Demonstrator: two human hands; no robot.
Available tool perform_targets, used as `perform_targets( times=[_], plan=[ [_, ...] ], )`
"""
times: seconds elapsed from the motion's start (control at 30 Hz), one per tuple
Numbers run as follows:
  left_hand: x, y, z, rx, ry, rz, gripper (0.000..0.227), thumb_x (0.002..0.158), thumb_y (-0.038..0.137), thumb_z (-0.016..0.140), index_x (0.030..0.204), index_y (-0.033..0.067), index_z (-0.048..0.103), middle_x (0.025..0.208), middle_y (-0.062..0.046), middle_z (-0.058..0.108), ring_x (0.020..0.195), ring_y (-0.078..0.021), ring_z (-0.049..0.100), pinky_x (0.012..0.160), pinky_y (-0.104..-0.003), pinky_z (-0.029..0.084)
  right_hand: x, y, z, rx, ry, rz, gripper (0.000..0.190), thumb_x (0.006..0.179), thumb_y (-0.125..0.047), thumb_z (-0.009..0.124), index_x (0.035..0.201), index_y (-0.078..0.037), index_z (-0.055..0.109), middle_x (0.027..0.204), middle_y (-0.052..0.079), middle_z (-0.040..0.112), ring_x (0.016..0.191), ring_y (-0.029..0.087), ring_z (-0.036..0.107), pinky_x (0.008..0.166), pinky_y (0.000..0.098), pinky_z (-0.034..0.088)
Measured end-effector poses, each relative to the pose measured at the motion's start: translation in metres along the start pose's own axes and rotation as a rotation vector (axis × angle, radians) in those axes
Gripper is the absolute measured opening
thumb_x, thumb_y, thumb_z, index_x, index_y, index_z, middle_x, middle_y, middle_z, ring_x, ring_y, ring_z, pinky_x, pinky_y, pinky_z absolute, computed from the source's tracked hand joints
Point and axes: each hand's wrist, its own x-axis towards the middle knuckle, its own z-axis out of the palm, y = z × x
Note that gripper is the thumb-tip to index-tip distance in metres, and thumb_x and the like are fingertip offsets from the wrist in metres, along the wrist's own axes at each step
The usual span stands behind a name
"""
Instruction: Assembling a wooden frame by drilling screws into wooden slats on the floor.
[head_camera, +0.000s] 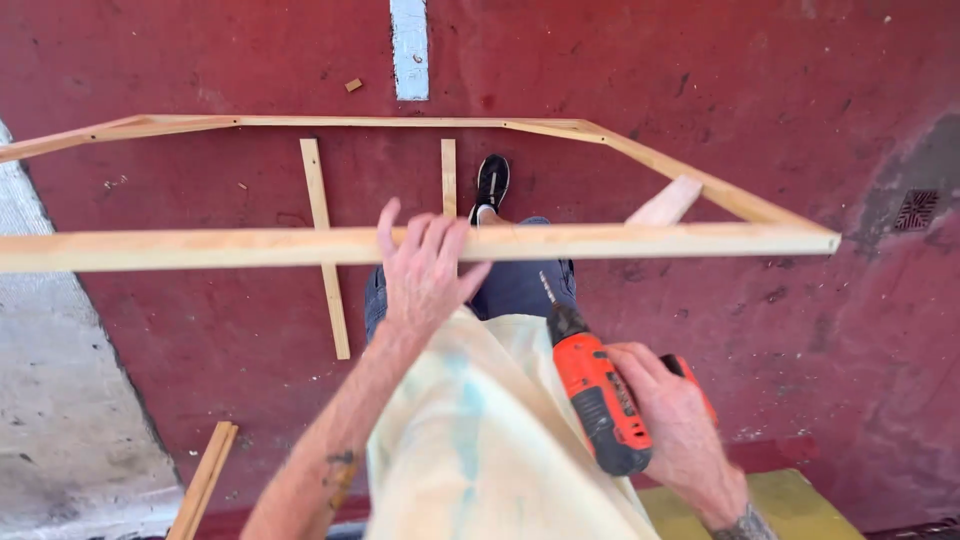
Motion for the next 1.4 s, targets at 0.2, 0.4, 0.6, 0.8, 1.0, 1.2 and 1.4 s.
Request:
perform_targets(
  times=[0.2,0.4,0.6,0.8,1.0,1.2,1.4],
  plan=[
    [0.023,0.009,-0.01,-0.143,-0.03,-0.119,0.036,0.082,0.038,0.088,0.096,0.01,0.07,0.098,-0.003,0.071,0.091,-0.0215,0.064,0.111,-0.056,0.036,0.046,-0.026,-0.04,-0.007,-0.205,0.056,0.046,0.077,-0.014,0.064,0.123,-0.018,0.064,0.115,-0.003,0.07,0.084,0.023,0.076,0.069,0.0414,0.058],
    [0.04,0.013,-0.011,-0.328,-0.003,-0.122,0.04,0.087,0.047,0.085,0.094,0.0111,0.07,0.099,-0.003,0.072,0.093,-0.023,0.065,0.101,-0.049,0.042,0.065,-0.065,-0.062,-0.044,-0.176,0.114,0.039,0.077,-0.02,0.066,0.116,-0.019,0.065,0.102,-0.004,0.069,0.074,0.025,0.074,0.059,0.0429,0.053],
    [0.052,0.006,-0.011,-0.398,0.041,-0.155,0.047,0.083,0.045,0.091,0.093,0.0089,0.063,0.098,-0.005,0.069,0.087,-0.0235,0.065,0.095,-0.042,0.045,0.077,-0.064,-0.067,-0.072,-0.202,0.12,0.043,0.073,-0.018,0.067,0.116,-0.019,0.065,0.098,-0.004,0.069,0.068,0.026,0.071,0.06,0.0436,0.052],
    [0.059,0.001,-0.007,-0.409,0.027,-0.174,0.046,0.085,0.044,0.089,0.093,0.0086,0.061,0.097,-0.006,0.068,0.084,-0.0231,0.064,0.093,-0.042,0.045,0.091,-0.061,-0.076,-0.065,-0.243,0.084,0.044,0.075,-0.009,0.063,0.119,-0.015,0.064,0.098,-0.002,0.067,0.059,0.026,0.067,0.049,0.0434,0.05],
    [0.059,-0.005,-0.005,-0.379,0.037,-0.108,0.039,0.088,0.035,0.089,0.095,0.0086,0.061,0.097,-0.005,0.067,0.089,-0.0226,0.065,0.094,-0.043,0.046,0.104,-0.057,-0.079,-0.098,-0.287,0.015,0.04,0.076,-0.013,0.063,0.116,-0.017,0.064,0.092,-0.001,0.064,0.061,0.029,0.068,0.048,0.047,0.051],
    [0.055,-0.003,-0.006,-0.368,0.032,-0.093,0.033,0.09,0.028,0.088,0.095,0.01,0.061,0.095,-0.003,0.065,0.088,-0.0211,0.065,0.098,-0.043,0.045,0.11,-0.056,-0.08,-0.148,-0.321,-0.016,0.037,0.075,-0.012,0.061,0.111,-0.019,0.063,0.089,-0.002,0.062,0.062,0.03,0.066,0.048,0.0493,0.048],
    [0.047,-0.002,0.012,-0.377,0.193,-0.092,0.023,0.089,0.028,0.083,0.088,0.0135,0.065,0.087,-0.002,0.062,0.082,-0.0195,0.066,0.102,-0.045,0.046,0.107,-0.057,-0.08,-0.106,-0.329,0.062,0.047,0.074,-0.022,0.067,0.121,-0.018,0.063,0.096,0.002,0.065,0.084,0.039,0.073,0.073,0.0515,0.058]
  ],
)
